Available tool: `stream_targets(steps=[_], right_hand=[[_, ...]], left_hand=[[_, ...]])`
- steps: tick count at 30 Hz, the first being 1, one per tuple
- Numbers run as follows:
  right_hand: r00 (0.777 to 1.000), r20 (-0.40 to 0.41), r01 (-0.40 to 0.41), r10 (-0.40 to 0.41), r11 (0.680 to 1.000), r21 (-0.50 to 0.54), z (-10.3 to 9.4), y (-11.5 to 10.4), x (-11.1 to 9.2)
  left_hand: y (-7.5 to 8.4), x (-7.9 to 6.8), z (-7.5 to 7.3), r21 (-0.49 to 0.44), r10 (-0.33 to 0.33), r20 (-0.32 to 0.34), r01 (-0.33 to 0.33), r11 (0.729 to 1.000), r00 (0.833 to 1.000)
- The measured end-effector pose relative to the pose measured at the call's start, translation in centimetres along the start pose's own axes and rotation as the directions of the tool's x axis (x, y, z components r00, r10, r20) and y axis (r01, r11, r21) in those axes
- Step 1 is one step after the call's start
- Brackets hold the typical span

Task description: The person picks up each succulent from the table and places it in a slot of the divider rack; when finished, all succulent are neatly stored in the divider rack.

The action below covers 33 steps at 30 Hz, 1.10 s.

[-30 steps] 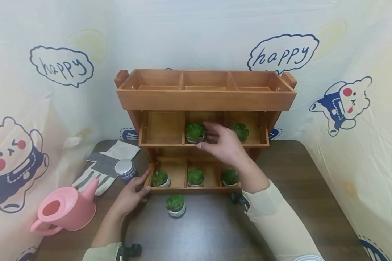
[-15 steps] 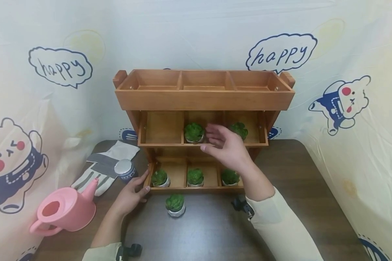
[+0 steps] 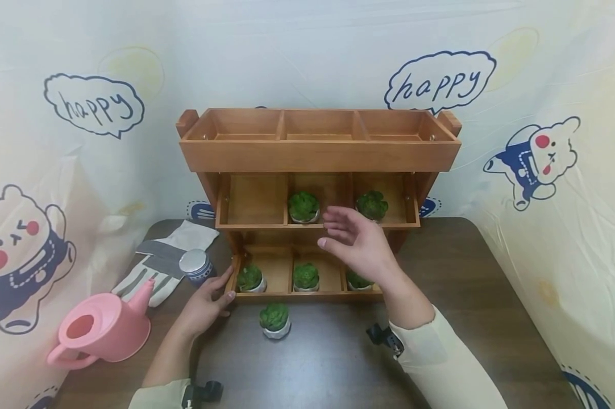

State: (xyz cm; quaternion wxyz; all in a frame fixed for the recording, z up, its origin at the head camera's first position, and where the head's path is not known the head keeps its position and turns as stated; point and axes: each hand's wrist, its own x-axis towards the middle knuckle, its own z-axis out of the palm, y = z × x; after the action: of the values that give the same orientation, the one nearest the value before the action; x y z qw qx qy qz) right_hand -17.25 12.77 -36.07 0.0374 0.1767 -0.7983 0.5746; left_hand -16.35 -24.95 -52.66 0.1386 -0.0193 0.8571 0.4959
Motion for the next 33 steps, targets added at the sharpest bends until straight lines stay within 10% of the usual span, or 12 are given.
stream_targets(steps=[33], right_hand=[[0.980,0.198,-0.002,0.019,0.997,-0.083,4.8,4.9,-2.6]], left_hand=[[-0.1,0.0,0.0,0.004,-0.003,-0.006,0.003,1.000,1.000]])
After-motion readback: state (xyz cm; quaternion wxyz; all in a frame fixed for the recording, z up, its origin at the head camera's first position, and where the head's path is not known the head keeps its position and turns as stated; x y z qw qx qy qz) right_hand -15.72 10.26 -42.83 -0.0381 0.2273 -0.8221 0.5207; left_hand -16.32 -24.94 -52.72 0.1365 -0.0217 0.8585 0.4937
